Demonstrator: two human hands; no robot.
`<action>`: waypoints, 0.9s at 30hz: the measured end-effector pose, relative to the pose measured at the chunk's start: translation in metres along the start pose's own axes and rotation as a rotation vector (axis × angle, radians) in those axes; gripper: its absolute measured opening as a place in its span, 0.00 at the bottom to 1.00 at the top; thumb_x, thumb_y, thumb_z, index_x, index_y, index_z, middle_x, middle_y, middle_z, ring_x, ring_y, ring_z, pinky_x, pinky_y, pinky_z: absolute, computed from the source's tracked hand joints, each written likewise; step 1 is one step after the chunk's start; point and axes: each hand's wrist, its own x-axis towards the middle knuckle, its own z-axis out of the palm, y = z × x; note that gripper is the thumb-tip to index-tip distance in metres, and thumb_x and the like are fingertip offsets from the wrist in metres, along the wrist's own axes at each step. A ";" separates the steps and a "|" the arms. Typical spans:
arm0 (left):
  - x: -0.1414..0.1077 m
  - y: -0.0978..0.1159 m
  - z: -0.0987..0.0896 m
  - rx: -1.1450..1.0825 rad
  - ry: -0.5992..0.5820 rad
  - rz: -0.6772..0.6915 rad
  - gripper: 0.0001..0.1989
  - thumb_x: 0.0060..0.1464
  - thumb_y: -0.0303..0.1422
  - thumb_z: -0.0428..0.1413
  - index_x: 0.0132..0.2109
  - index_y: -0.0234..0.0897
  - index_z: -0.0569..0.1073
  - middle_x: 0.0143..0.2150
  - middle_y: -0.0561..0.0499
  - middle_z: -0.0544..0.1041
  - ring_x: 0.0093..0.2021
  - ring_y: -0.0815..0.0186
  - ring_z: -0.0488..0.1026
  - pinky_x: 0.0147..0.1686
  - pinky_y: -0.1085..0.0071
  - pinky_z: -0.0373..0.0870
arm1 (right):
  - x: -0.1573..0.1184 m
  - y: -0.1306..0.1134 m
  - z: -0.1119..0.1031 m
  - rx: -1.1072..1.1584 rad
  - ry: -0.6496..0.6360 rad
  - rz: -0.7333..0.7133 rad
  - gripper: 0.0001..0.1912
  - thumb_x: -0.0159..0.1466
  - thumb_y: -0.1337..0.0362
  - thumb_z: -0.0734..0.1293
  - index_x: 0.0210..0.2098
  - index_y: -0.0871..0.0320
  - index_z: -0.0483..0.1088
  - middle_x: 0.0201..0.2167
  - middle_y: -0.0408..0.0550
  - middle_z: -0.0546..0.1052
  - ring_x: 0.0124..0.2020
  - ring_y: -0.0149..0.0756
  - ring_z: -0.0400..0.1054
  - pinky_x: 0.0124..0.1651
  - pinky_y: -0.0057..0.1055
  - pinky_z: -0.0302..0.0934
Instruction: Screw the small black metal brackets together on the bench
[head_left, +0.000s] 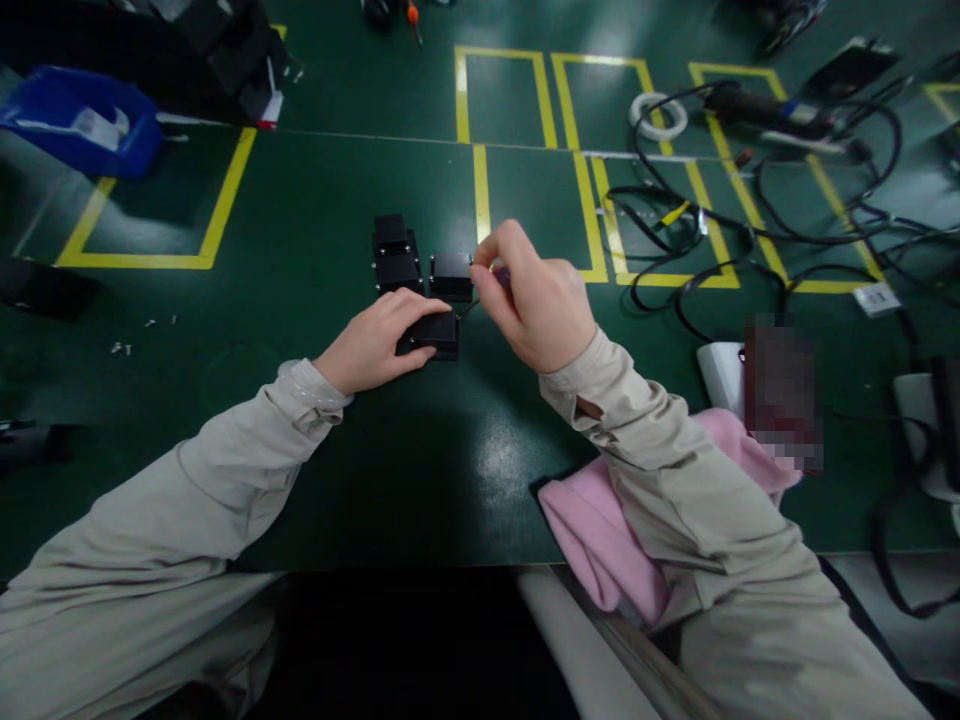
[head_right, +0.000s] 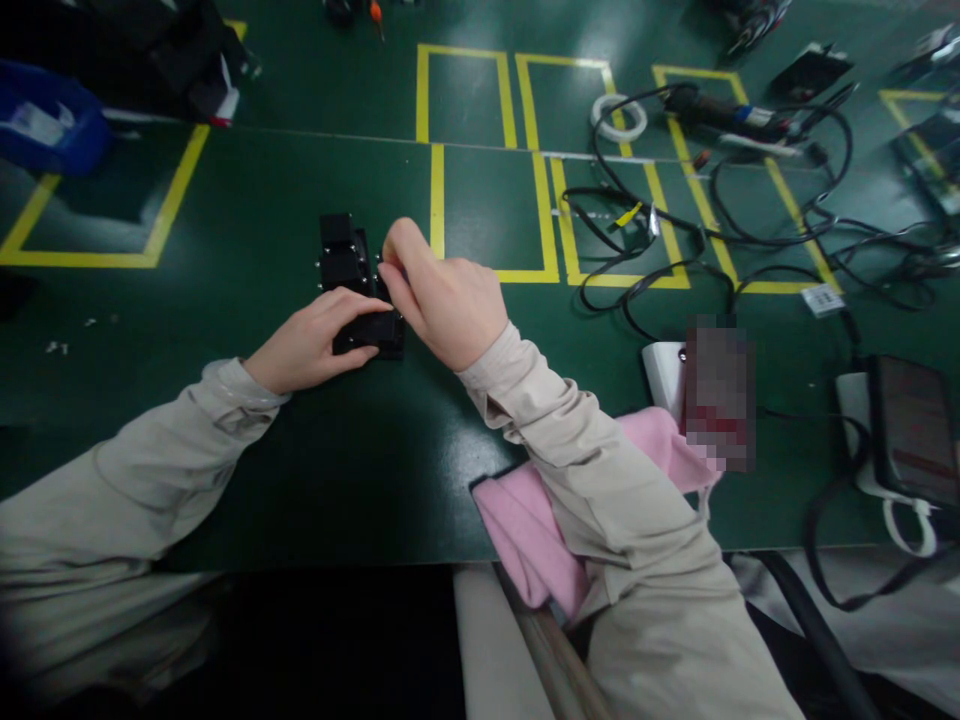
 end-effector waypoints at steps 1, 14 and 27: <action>0.000 0.000 0.000 0.000 -0.001 -0.003 0.23 0.61 0.37 0.53 0.61 0.38 0.67 0.56 0.43 0.72 0.57 0.54 0.69 0.58 0.56 0.67 | 0.000 0.000 0.000 -0.002 0.004 0.008 0.21 0.73 0.55 0.48 0.49 0.58 0.65 0.30 0.45 0.76 0.29 0.34 0.73 0.36 0.30 0.61; 0.000 -0.001 0.000 -0.002 0.011 0.025 0.23 0.61 0.37 0.54 0.61 0.36 0.67 0.55 0.42 0.72 0.56 0.54 0.69 0.58 0.56 0.67 | 0.000 0.000 0.001 0.008 0.039 0.001 0.19 0.72 0.57 0.49 0.50 0.57 0.66 0.30 0.44 0.76 0.28 0.31 0.71 0.35 0.28 0.59; 0.000 -0.001 0.000 -0.001 0.017 0.035 0.23 0.61 0.36 0.54 0.61 0.35 0.68 0.55 0.42 0.72 0.56 0.53 0.70 0.58 0.55 0.68 | 0.001 -0.001 0.000 -0.013 0.007 0.031 0.20 0.72 0.58 0.48 0.52 0.59 0.64 0.30 0.45 0.75 0.29 0.32 0.72 0.36 0.29 0.59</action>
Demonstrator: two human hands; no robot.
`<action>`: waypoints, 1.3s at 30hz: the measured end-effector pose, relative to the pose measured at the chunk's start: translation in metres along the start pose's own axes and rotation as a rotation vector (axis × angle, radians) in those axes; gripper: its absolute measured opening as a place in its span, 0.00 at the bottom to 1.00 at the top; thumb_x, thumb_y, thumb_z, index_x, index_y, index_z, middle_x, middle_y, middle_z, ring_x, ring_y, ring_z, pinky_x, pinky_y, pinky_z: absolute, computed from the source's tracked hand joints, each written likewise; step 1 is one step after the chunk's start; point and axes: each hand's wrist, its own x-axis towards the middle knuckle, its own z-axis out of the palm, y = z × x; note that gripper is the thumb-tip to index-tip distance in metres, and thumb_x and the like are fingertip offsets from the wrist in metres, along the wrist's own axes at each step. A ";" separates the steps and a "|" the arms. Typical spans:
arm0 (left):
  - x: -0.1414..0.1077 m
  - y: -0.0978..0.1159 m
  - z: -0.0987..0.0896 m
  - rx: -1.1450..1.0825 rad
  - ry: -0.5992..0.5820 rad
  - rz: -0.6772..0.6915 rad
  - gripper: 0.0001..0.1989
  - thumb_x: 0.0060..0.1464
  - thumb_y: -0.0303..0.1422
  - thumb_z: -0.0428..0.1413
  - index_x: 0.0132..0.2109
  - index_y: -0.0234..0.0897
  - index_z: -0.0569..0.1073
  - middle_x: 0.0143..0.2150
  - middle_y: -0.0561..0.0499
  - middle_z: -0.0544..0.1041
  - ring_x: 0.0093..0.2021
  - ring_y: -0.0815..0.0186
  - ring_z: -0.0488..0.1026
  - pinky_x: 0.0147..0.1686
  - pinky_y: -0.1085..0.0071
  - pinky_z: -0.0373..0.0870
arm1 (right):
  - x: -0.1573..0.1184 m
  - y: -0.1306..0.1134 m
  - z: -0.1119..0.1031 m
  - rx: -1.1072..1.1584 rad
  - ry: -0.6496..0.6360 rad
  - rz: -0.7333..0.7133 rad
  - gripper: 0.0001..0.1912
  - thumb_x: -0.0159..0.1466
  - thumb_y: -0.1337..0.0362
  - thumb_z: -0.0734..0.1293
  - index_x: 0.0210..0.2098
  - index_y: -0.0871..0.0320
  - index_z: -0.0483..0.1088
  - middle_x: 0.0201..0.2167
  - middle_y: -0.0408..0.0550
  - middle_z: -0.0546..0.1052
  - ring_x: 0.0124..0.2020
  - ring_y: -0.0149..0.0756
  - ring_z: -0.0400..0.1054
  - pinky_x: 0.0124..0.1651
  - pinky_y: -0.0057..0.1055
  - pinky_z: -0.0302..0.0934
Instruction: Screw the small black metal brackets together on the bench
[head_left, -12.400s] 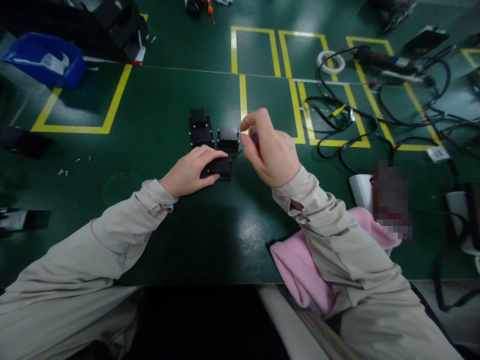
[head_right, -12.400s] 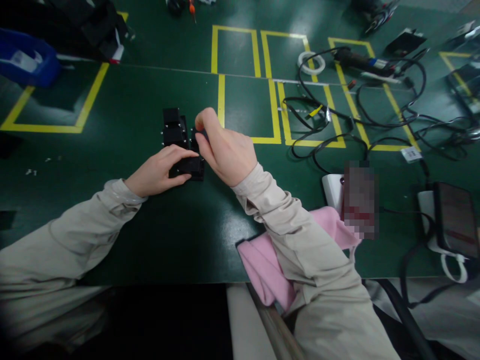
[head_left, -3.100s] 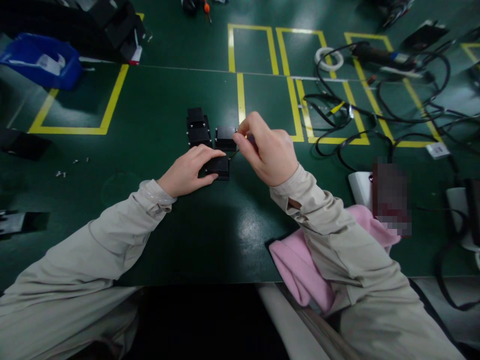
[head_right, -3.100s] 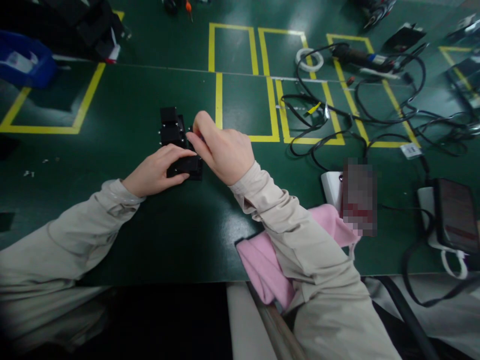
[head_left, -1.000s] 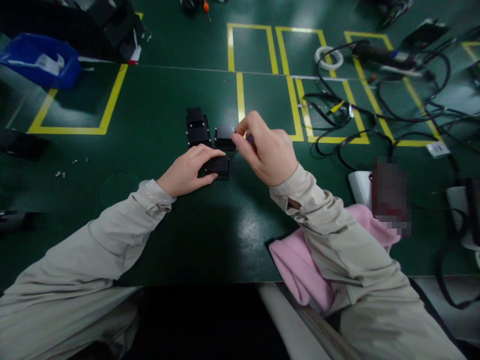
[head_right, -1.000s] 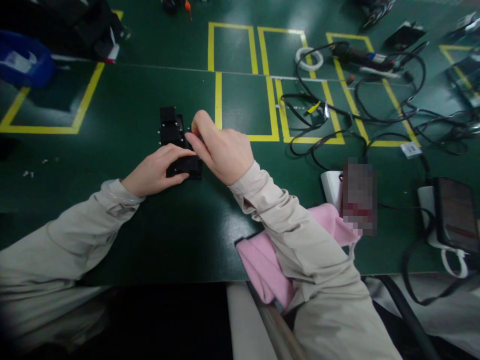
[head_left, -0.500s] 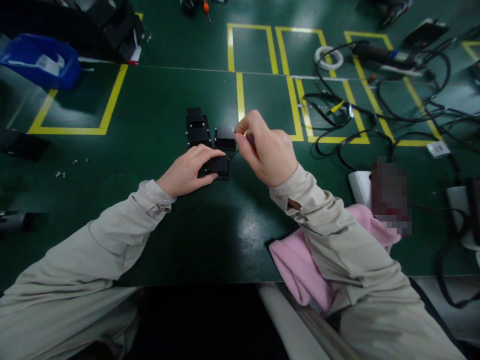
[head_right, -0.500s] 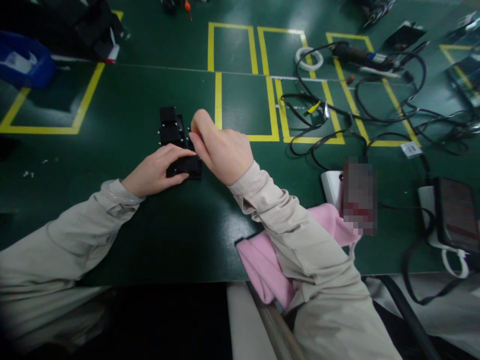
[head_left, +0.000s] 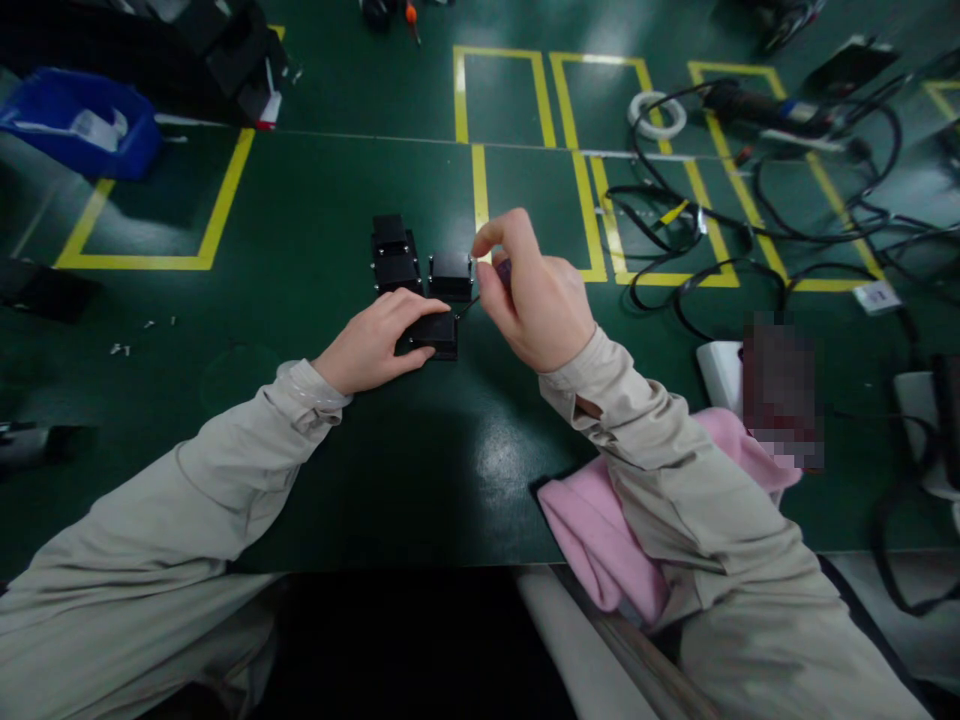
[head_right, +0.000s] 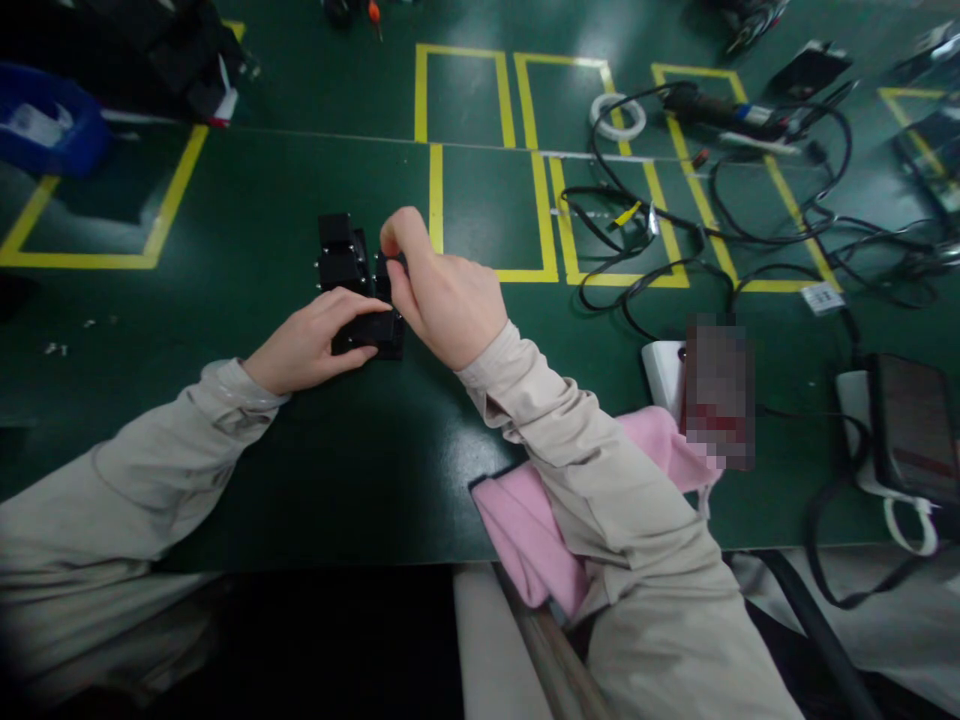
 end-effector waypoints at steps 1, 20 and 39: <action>0.000 0.000 0.000 -0.002 0.001 -0.001 0.23 0.61 0.36 0.54 0.61 0.35 0.68 0.55 0.42 0.72 0.56 0.53 0.70 0.58 0.55 0.68 | 0.000 0.000 0.000 0.010 0.007 -0.002 0.20 0.72 0.58 0.48 0.52 0.59 0.64 0.31 0.45 0.75 0.29 0.32 0.72 0.36 0.28 0.59; 0.000 0.000 0.000 0.018 0.010 0.015 0.22 0.62 0.36 0.54 0.61 0.35 0.68 0.55 0.43 0.72 0.56 0.54 0.70 0.57 0.57 0.68 | 0.000 0.002 0.001 0.003 0.022 -0.042 0.21 0.73 0.52 0.49 0.47 0.57 0.66 0.27 0.43 0.74 0.27 0.32 0.72 0.35 0.28 0.60; 0.000 0.001 0.000 0.009 0.006 0.003 0.23 0.61 0.37 0.54 0.61 0.36 0.68 0.55 0.43 0.72 0.56 0.54 0.70 0.57 0.57 0.68 | 0.001 0.001 0.001 0.001 -0.010 -0.009 0.20 0.72 0.59 0.49 0.51 0.60 0.66 0.32 0.46 0.76 0.30 0.35 0.73 0.37 0.31 0.60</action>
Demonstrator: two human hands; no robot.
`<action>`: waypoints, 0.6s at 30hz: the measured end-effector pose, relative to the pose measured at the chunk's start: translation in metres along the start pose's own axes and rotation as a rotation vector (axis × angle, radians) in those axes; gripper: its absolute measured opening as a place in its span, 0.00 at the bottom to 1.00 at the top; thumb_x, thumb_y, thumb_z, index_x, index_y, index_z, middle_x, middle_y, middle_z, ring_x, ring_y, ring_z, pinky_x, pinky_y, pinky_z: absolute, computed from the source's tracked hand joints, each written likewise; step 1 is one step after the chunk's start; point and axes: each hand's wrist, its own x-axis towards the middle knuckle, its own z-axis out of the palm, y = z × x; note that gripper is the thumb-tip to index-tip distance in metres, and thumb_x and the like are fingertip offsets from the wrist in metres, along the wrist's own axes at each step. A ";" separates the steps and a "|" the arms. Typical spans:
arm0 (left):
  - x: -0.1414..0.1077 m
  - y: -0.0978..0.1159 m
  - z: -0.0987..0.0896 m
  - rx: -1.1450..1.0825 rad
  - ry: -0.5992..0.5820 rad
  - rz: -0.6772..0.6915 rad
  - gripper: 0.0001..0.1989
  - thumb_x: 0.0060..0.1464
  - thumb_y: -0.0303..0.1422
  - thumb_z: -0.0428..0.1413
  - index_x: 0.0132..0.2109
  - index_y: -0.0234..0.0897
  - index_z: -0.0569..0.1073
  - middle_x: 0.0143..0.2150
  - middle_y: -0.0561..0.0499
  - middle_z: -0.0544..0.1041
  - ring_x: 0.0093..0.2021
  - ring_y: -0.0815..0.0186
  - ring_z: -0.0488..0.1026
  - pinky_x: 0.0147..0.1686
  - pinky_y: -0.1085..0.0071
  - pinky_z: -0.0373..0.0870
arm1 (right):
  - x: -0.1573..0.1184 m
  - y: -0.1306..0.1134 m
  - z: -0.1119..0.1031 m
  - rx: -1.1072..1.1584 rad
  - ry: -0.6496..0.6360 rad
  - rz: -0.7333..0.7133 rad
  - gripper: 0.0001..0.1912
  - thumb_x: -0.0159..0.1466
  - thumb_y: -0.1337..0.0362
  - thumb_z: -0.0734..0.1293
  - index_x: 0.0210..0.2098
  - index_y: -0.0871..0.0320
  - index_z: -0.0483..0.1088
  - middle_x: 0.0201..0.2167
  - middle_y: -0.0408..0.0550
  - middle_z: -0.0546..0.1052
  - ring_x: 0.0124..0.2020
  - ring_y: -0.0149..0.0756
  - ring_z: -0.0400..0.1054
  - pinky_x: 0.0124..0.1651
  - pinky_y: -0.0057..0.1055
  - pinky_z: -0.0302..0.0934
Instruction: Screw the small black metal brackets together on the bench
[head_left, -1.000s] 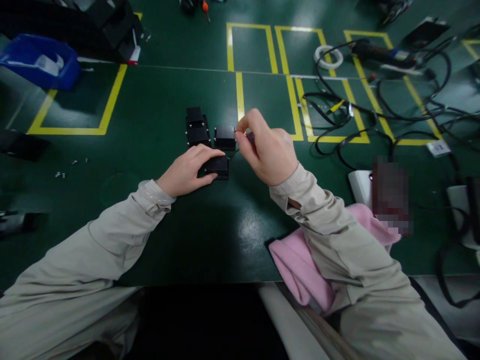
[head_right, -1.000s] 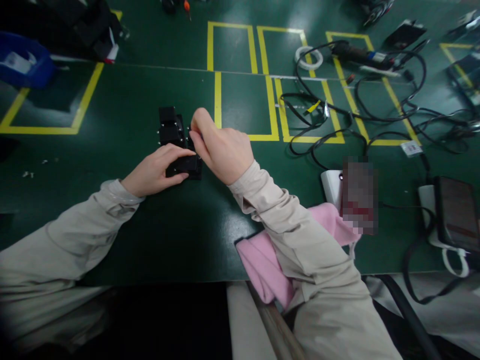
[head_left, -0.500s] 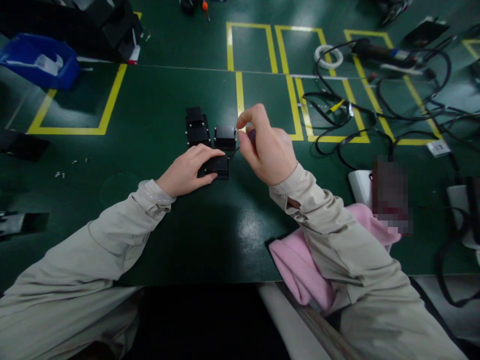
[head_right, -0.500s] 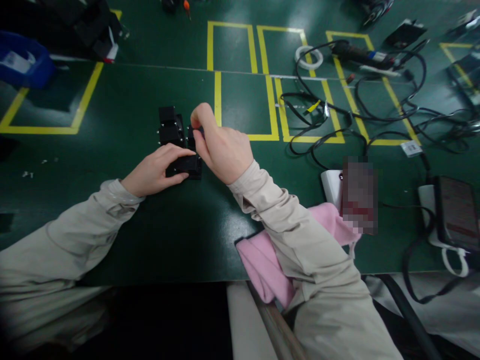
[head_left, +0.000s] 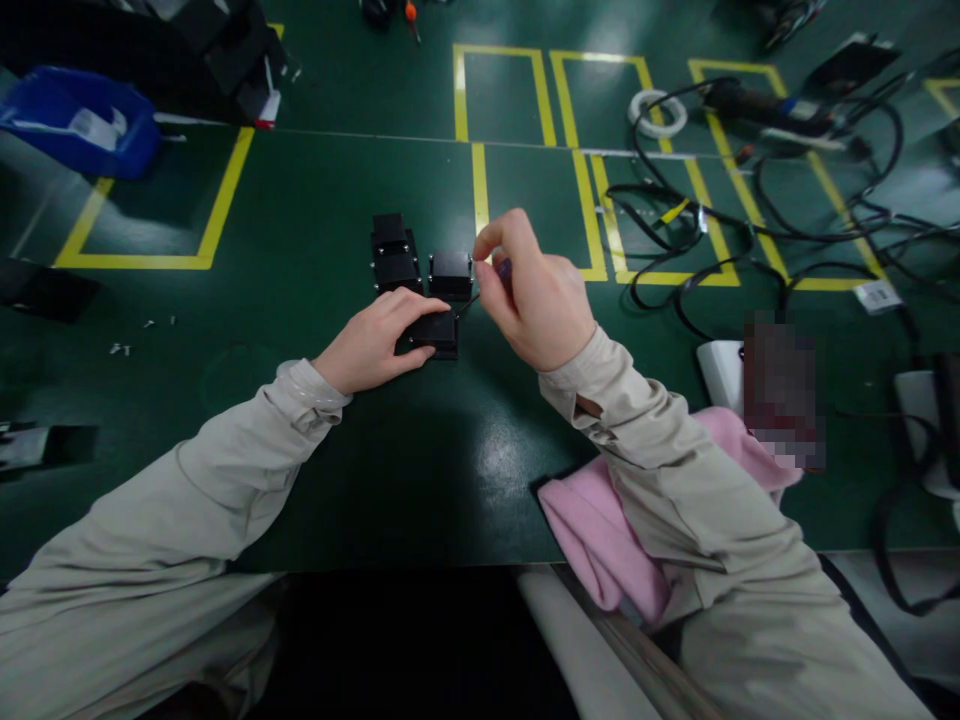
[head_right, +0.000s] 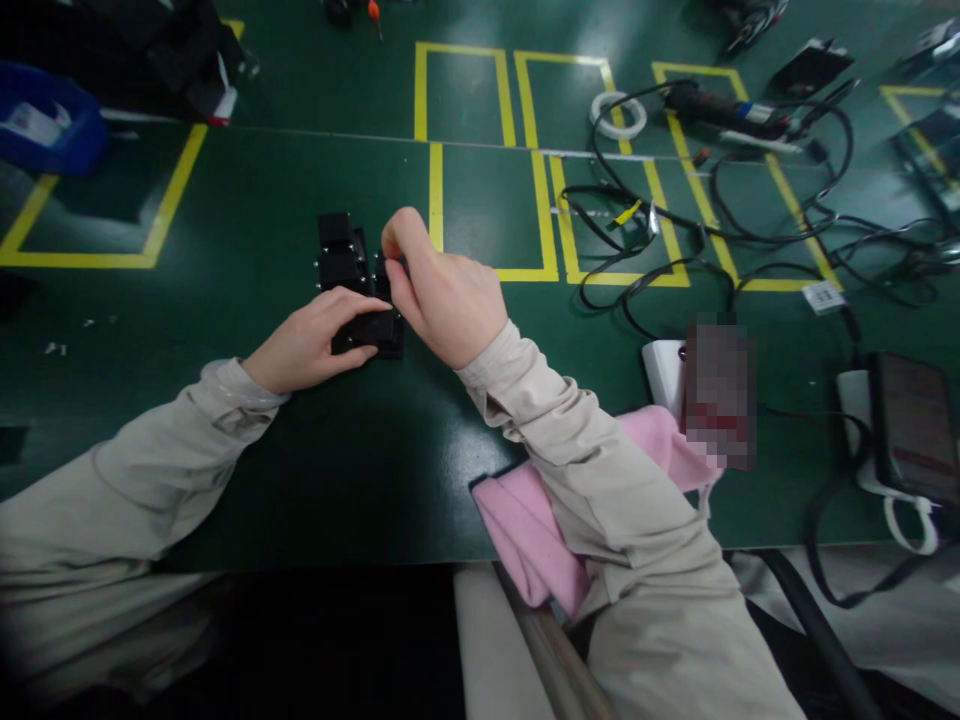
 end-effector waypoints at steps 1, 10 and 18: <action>0.000 0.000 0.000 0.001 -0.002 -0.001 0.23 0.61 0.37 0.54 0.61 0.36 0.68 0.55 0.43 0.72 0.56 0.54 0.70 0.57 0.57 0.68 | 0.000 0.000 0.000 0.001 -0.002 0.001 0.20 0.72 0.59 0.49 0.51 0.60 0.66 0.32 0.47 0.76 0.31 0.35 0.73 0.37 0.31 0.61; 0.000 0.001 -0.001 -0.004 -0.017 -0.014 0.23 0.61 0.37 0.53 0.61 0.36 0.68 0.55 0.43 0.72 0.56 0.54 0.70 0.57 0.56 0.67 | -0.001 0.000 -0.002 0.005 -0.006 0.000 0.21 0.73 0.55 0.48 0.48 0.58 0.66 0.29 0.45 0.75 0.29 0.33 0.72 0.37 0.30 0.60; 0.001 0.001 -0.001 -0.008 -0.027 -0.030 0.23 0.60 0.37 0.54 0.61 0.37 0.67 0.56 0.43 0.72 0.57 0.53 0.69 0.58 0.55 0.66 | -0.001 0.000 -0.002 0.041 -0.004 -0.016 0.22 0.73 0.53 0.48 0.48 0.58 0.66 0.31 0.45 0.76 0.29 0.31 0.71 0.37 0.28 0.60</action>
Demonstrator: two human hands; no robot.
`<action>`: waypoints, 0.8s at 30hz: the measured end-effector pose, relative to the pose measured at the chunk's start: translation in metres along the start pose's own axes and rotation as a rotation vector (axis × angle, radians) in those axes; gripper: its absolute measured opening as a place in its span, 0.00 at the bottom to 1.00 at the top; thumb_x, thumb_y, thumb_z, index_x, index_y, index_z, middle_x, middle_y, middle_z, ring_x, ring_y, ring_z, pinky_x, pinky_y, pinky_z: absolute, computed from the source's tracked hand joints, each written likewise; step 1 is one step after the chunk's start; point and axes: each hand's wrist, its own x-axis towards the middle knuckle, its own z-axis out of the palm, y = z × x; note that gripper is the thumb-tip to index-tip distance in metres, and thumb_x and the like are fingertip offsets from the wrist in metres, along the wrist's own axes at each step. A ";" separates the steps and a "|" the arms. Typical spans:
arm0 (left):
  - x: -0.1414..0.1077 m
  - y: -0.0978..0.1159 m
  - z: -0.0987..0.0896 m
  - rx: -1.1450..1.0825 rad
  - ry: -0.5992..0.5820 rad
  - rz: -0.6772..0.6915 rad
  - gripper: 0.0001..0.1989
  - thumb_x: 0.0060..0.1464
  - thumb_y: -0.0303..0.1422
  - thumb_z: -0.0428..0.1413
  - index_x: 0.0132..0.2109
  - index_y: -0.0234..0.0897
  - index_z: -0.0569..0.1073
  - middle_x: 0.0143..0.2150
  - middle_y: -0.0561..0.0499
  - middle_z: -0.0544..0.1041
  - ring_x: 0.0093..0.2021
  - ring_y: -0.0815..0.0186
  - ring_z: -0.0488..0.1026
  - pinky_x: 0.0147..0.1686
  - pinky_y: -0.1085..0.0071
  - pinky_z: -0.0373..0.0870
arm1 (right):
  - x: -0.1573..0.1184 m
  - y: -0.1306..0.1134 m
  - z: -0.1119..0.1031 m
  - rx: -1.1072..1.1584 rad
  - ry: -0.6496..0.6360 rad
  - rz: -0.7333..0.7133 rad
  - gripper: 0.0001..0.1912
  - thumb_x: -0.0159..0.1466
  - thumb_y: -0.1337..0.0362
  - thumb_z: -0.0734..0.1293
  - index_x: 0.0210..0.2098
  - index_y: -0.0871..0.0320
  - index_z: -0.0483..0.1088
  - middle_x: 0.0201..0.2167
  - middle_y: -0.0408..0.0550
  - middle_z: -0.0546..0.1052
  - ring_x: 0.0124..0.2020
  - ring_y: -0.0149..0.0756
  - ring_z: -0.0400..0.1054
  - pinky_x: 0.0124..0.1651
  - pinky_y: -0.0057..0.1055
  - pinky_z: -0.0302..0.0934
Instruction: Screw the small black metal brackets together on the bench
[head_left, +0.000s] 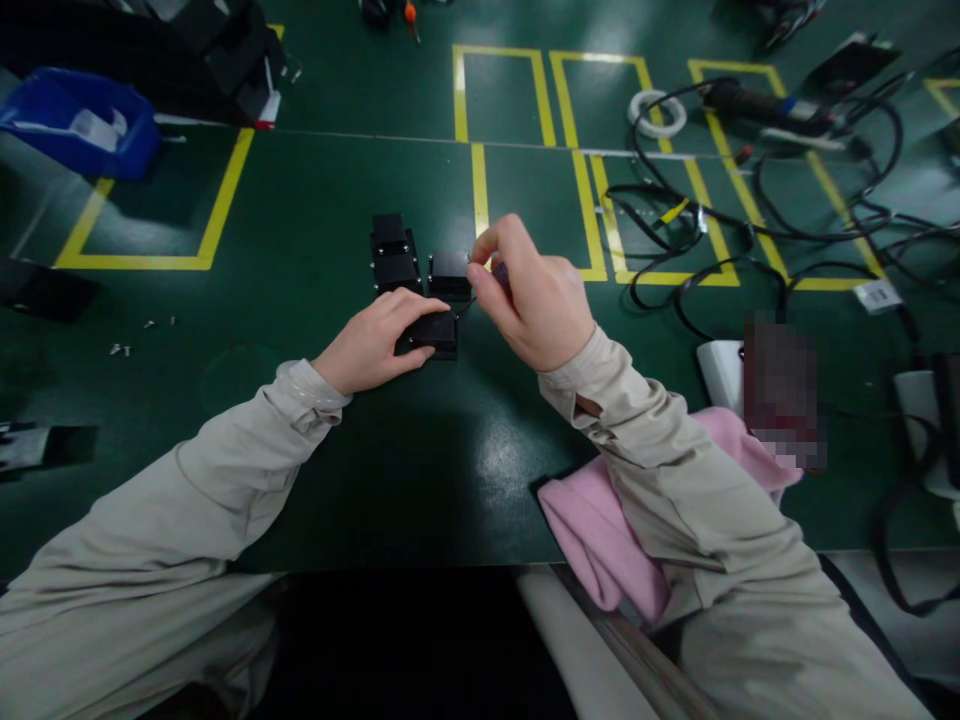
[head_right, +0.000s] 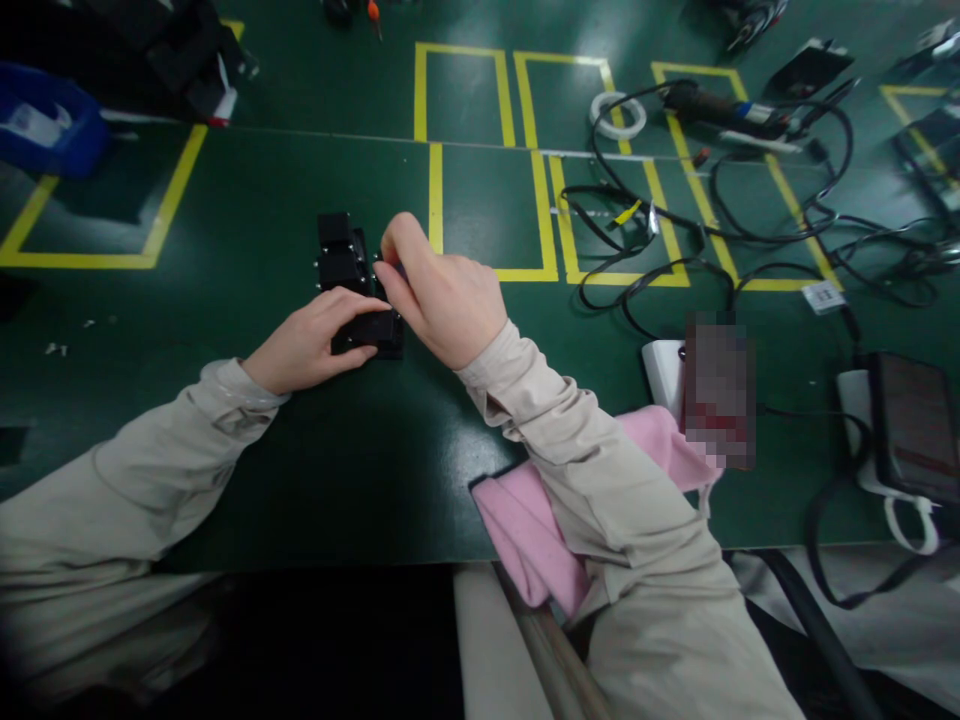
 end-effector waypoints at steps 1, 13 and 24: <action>0.000 0.000 0.000 0.000 0.001 0.001 0.23 0.60 0.37 0.54 0.61 0.37 0.67 0.56 0.43 0.72 0.57 0.53 0.69 0.59 0.55 0.66 | 0.000 0.000 0.000 0.000 -0.001 0.000 0.23 0.73 0.51 0.48 0.48 0.57 0.67 0.31 0.45 0.76 0.29 0.31 0.71 0.37 0.28 0.60; 0.000 0.000 0.000 0.009 0.016 0.023 0.23 0.61 0.36 0.54 0.61 0.36 0.68 0.55 0.42 0.72 0.56 0.54 0.70 0.57 0.56 0.68 | -0.001 0.000 0.003 -0.018 0.034 0.007 0.19 0.72 0.58 0.49 0.50 0.59 0.66 0.31 0.45 0.76 0.28 0.32 0.71 0.37 0.29 0.60; 0.000 -0.001 0.000 -0.001 0.006 0.006 0.23 0.61 0.37 0.53 0.61 0.37 0.67 0.55 0.43 0.72 0.56 0.54 0.69 0.57 0.56 0.67 | -0.001 -0.002 0.001 -0.025 0.018 0.028 0.18 0.71 0.60 0.50 0.51 0.59 0.64 0.32 0.46 0.76 0.30 0.34 0.73 0.39 0.31 0.61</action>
